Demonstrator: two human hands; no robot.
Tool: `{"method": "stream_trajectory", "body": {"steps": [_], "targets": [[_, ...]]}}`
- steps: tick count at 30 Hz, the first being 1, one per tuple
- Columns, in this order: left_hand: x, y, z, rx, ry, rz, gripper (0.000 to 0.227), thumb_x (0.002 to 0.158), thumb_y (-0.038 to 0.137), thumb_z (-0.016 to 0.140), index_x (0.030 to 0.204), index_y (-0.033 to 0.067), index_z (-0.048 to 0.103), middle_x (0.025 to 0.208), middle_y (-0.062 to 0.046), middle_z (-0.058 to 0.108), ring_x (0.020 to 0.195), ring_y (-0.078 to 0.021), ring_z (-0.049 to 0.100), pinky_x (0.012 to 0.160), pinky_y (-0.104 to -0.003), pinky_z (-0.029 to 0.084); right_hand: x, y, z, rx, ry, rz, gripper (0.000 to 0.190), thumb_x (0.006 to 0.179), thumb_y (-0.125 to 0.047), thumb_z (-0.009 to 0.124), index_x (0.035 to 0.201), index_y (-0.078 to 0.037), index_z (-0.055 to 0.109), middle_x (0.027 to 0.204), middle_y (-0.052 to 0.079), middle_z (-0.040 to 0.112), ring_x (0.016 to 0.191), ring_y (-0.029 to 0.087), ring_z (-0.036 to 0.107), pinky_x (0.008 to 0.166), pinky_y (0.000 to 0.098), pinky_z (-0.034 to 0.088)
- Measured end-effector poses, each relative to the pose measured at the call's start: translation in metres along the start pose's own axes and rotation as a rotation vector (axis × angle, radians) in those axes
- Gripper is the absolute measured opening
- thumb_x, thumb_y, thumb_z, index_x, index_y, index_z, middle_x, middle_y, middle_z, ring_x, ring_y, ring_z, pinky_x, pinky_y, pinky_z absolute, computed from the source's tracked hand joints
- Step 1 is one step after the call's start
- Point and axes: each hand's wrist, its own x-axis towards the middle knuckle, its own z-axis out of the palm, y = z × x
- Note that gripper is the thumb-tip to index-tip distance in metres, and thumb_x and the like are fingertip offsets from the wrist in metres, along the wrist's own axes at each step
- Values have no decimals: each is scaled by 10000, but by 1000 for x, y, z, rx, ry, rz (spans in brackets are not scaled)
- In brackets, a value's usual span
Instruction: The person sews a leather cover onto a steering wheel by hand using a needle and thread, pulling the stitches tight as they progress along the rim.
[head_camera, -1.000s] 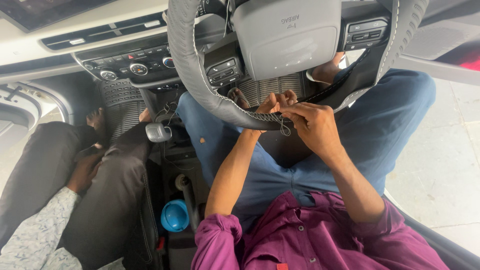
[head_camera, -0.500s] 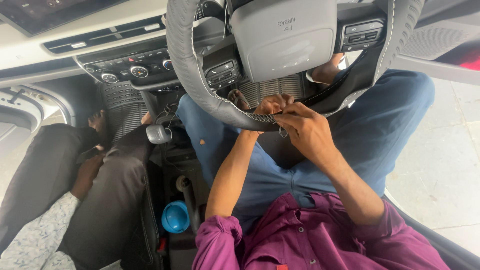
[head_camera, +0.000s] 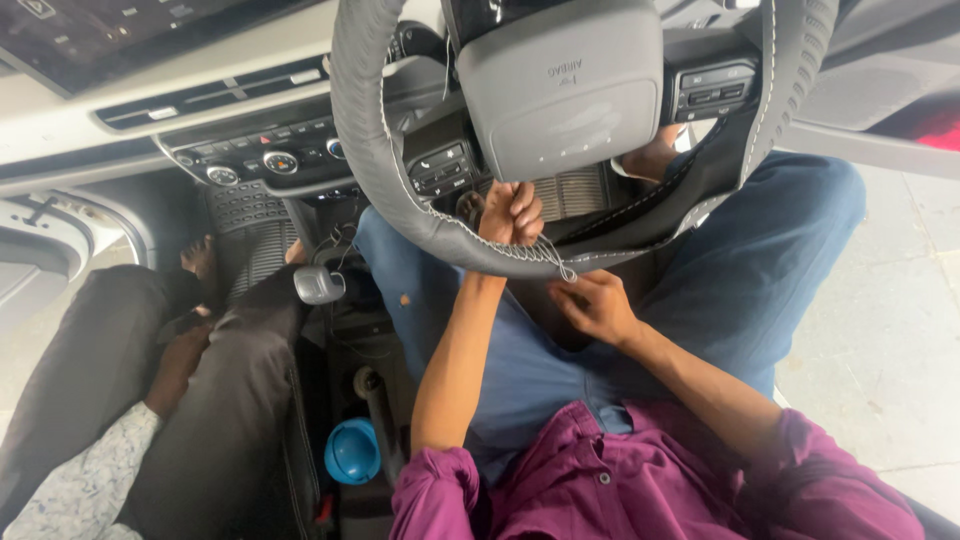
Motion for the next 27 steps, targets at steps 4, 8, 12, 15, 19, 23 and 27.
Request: {"method": "stream_trajectory", "body": {"steps": [4,8,12,15,19,23,27], "targets": [[6,-18,-56,331,191,144,238,1108,167,614,917,30,574,756,-4,531,578,-74,466,465,-237,380,7,35,12,325,109,329,243,982,9,554,1174,-11,702,1033,108,742,920,156,702,787,303,560],[31,-13,-106,914,399,323,242,1067,92,609,867,-45,610,750,-21,592,625,-69,486,520,-252,383,44,74,32,523,-213,412,263,956,-38,654,1213,-31,708,732,85,628,629,154,535,569,349,423],[29,-14,-95,1077,533,386,300,1022,179,596,899,-83,676,737,9,667,700,-48,581,582,-265,458,70,118,46,-41,24,20,173,959,-38,686,808,-11,606,706,174,590,596,288,594,603,376,482],[11,-33,-61,1143,258,261,324,1015,249,680,855,-32,670,712,30,555,683,-65,509,606,-261,385,63,142,45,-167,175,151,64,843,-45,693,877,9,703,778,216,661,724,375,662,654,427,507],[11,-40,-37,1376,41,190,399,1050,321,664,777,32,641,655,66,403,661,-57,384,608,-248,302,62,141,34,33,194,373,101,981,-57,693,968,39,721,762,238,673,670,373,685,603,425,502],[27,-22,-56,1232,264,146,429,1000,254,756,729,-14,560,636,41,419,595,-83,356,557,-290,267,79,120,30,48,141,313,89,985,-31,668,1030,25,720,828,209,714,725,346,721,644,400,540],[36,3,-85,1272,650,472,179,938,178,687,902,2,690,788,19,706,715,-88,627,634,-278,502,69,97,46,46,14,-181,221,906,-3,643,1121,32,679,1027,195,751,876,372,730,790,401,586]]}}
